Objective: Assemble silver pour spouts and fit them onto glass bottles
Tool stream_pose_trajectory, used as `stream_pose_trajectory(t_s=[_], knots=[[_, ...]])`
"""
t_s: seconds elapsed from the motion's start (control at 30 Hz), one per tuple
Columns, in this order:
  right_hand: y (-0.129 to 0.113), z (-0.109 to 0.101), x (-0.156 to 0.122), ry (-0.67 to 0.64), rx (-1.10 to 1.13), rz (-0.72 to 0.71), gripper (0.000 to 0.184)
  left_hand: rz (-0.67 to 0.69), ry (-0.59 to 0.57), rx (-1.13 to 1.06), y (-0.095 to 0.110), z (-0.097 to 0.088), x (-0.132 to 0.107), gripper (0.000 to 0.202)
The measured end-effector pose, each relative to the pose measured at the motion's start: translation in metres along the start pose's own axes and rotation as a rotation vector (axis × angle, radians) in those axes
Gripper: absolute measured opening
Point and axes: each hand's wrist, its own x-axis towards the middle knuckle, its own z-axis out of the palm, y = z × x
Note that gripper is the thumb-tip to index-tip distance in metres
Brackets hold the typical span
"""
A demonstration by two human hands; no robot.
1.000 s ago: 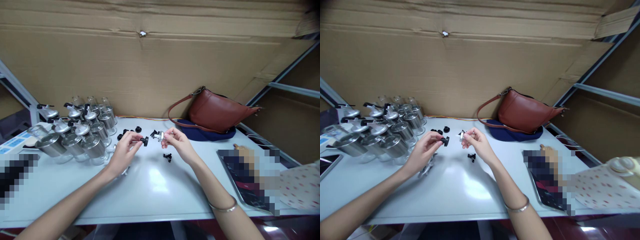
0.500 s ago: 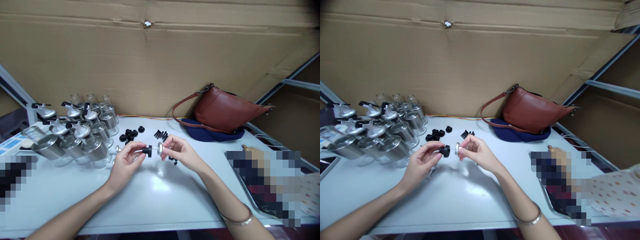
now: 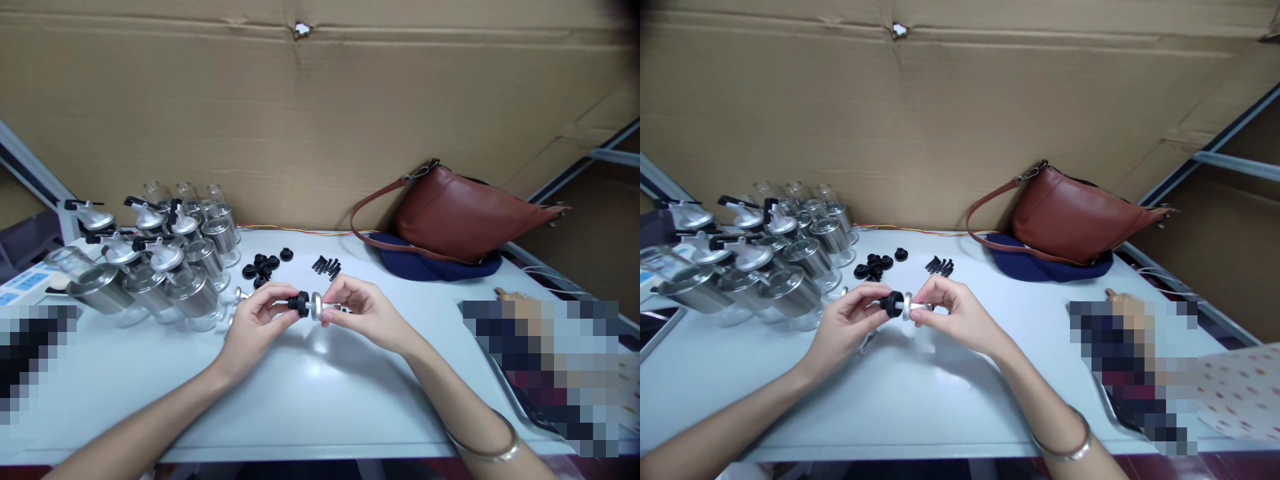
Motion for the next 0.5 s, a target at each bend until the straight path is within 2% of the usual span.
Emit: stream_pose_trajectory(t_s=[0.23, 0.5], knots=[[0.0059, 0.0014, 0.0001, 0.063, -0.33, -0.183, 0.01, -0.028, 0.014, 0.038, -0.0007, -0.0042, 0.0018, 0.015], [0.0014, 0.0068, -0.0041, 0.099, -0.377, -0.234, 0.009, 0.017, -0.007, -0.005, 0.0046, -0.0052, 0.0009, 0.021]])
